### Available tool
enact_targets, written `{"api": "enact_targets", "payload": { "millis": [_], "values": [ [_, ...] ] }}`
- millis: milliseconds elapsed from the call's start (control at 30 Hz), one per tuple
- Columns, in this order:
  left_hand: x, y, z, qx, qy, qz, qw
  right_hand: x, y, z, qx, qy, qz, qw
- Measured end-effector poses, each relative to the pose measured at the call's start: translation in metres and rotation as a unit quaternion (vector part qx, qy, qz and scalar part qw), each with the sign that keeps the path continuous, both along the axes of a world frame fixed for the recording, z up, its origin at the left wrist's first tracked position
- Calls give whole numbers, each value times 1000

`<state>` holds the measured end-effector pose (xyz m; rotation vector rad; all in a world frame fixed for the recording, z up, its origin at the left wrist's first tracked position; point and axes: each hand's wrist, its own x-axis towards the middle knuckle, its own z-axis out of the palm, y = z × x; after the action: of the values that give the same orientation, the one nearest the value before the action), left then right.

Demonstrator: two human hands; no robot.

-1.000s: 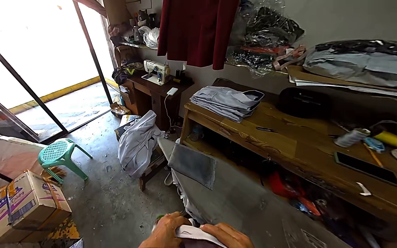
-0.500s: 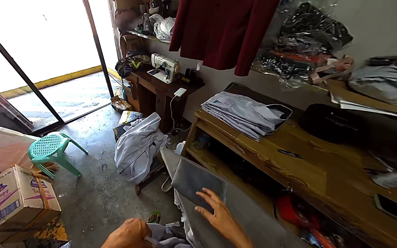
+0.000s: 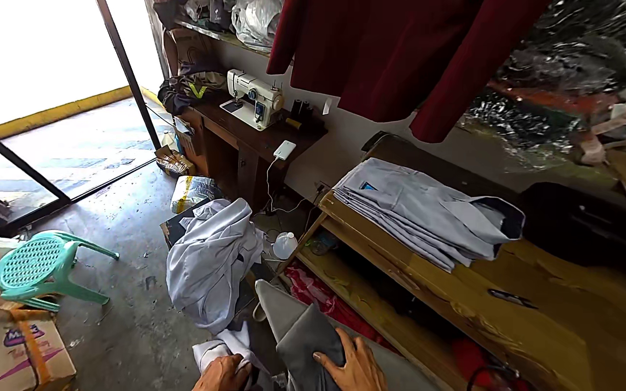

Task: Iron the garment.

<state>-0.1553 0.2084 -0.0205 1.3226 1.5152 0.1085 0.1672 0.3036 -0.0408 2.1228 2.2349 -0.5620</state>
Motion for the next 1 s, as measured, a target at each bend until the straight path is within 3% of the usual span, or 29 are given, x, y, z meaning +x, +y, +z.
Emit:
{"api": "enact_targets", "payload": {
  "millis": [100, 200, 300, 367, 567, 700, 800, 900, 1000],
  "values": [
    [-8, 22, 1, 5, 15, 5, 1000, -14, 2, 20, 6, 19, 23, 1000],
    [-11, 41, 14, 21, 51, -2, 998, -61, 19, 40, 10, 119, 187, 975],
    [-18, 57, 36, 61, 69, 7, 996, -119, 54, 19, -75, 259, 339, 901],
    [-26, 66, 51, 92, 79, 36, 992, -149, 78, -6, -88, 255, 381, 884],
    [-46, 81, 60, 219, 43, 121, 967, -206, 122, -12, -67, 100, 347, 930],
    [-45, 91, 45, 216, 7, 158, 964, -216, 155, -5, -86, 64, 309, 945],
    [-51, 102, 13, 193, -1, 163, 968, -214, 178, -1, 45, 149, 219, 963],
    [-47, 116, -36, 245, 69, 171, 952, -209, 199, 6, 181, 252, 200, 929],
    [-30, 128, -66, 297, 124, 175, 930, -183, 206, -5, 186, 302, 212, 911]
  ]
}}
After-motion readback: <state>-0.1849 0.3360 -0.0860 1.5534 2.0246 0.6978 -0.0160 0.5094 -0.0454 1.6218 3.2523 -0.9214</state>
